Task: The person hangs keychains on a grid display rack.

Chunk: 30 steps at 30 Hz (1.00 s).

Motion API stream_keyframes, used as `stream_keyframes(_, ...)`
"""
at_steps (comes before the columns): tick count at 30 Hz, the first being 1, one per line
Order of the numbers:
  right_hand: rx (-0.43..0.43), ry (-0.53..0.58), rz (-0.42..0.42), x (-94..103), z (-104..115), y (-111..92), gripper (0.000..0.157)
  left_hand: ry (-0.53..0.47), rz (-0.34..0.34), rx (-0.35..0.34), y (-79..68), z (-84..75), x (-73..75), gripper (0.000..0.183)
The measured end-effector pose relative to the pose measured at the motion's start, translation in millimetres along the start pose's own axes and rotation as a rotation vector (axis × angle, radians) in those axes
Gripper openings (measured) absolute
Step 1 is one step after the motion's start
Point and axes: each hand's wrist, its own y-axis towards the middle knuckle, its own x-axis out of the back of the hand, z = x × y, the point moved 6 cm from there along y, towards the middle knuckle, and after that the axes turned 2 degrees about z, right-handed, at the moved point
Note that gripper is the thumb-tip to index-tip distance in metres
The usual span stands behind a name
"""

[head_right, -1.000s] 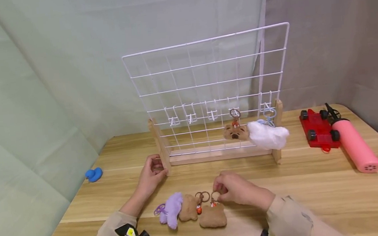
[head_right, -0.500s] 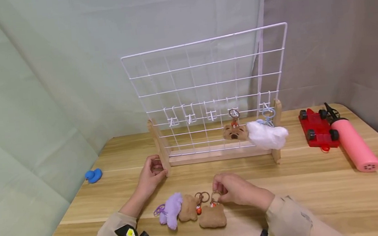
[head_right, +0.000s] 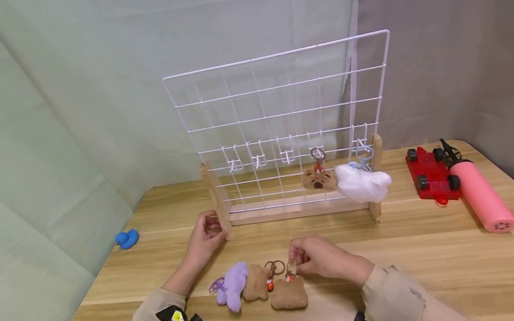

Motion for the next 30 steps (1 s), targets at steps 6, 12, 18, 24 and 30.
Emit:
stream_keyframes(6, 0.011, 0.041, 0.006, 1.1, 1, 1, 0.017, 0.008, -0.002, -0.011, 0.3, 1.3, 1.0, 0.049)
stream_keyframes(12, 0.025, 0.126, 0.015, 2.4, 4, -1, 0.014, -0.009, 0.006, -0.003, 0.4, 0.7, -0.1, 0.050)
stream_keyframes(18, 0.025, 0.156, 0.024, 5.4, 7, -2, 0.012, -0.008, 0.002, -0.007, -0.1, 0.6, -0.8, 0.049)
stream_keyframes(24, 0.034, 0.170, 0.033, 10.0, 12, -5, 0.008, -0.018, 0.007, -0.002, -0.2, -0.6, -1.6, 0.049)
stream_keyframes(30, 0.046, 0.171, 0.038, 15.9, 20, -7, 0.007, -0.030, 0.004, -0.004, -0.9, -1.9, -1.0, 0.051)
